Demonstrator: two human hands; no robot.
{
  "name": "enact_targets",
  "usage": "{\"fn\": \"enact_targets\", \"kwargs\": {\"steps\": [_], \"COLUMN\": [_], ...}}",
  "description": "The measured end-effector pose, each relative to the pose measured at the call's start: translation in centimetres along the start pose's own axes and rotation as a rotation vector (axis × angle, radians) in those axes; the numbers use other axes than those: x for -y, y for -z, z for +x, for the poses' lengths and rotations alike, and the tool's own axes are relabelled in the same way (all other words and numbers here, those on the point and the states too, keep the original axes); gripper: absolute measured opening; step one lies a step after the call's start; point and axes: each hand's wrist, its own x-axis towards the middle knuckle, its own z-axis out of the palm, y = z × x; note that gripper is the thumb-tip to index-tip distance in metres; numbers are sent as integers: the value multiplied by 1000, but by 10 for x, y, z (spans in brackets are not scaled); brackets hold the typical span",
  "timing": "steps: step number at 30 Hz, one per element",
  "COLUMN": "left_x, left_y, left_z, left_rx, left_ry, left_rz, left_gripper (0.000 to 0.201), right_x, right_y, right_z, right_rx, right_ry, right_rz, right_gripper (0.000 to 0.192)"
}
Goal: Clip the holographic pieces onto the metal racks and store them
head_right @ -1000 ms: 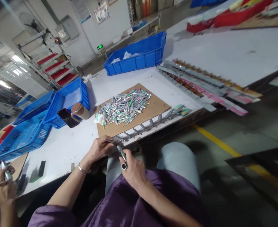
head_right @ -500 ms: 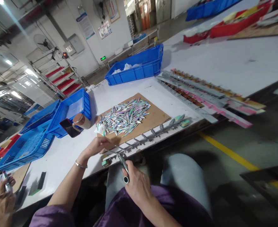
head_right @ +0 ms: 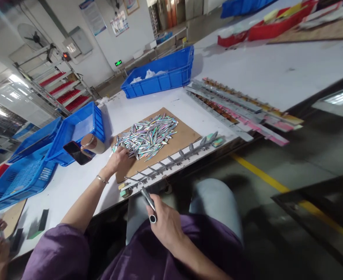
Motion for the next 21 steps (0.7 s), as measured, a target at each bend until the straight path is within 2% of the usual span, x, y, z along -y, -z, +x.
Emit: {"fn": "enact_targets", "kwargs": {"steps": [3,6,8,10,12,14,17,21], "left_x": [-11,-27,-36,-41,-42,-42,-42,-40], "left_y": [9,18,22,21,17,11,5,7], "left_z": [-37,-74,-94,-110,-120,-125,-127,-121], "left_rx": [-128,-126,-61,-30,-29,-23,-12,10], "left_ry": [113,220,238,218,175,135,93,22], "left_rz": [-337,-838,-961,-928,-835,-760,-715,-644], "left_gripper": [18,29,32,32,31,30,29,29], "right_x": [5,14,20,25,27,28,26,16], "right_y": [-4,-11,-15,-17,-19,-21,-24,-28], "right_z": [0,5,8,9,8,6,3,-2], "right_rx": [84,144,156,165,167,165,157,154], "right_ry": [-161,-388,-567,-719,-779,-747,-604,-386], "right_rz": [459,939,1164,1303,1350,1318,1186,901], "right_gripper": [32,41,45,50,53,52,47,45]}}
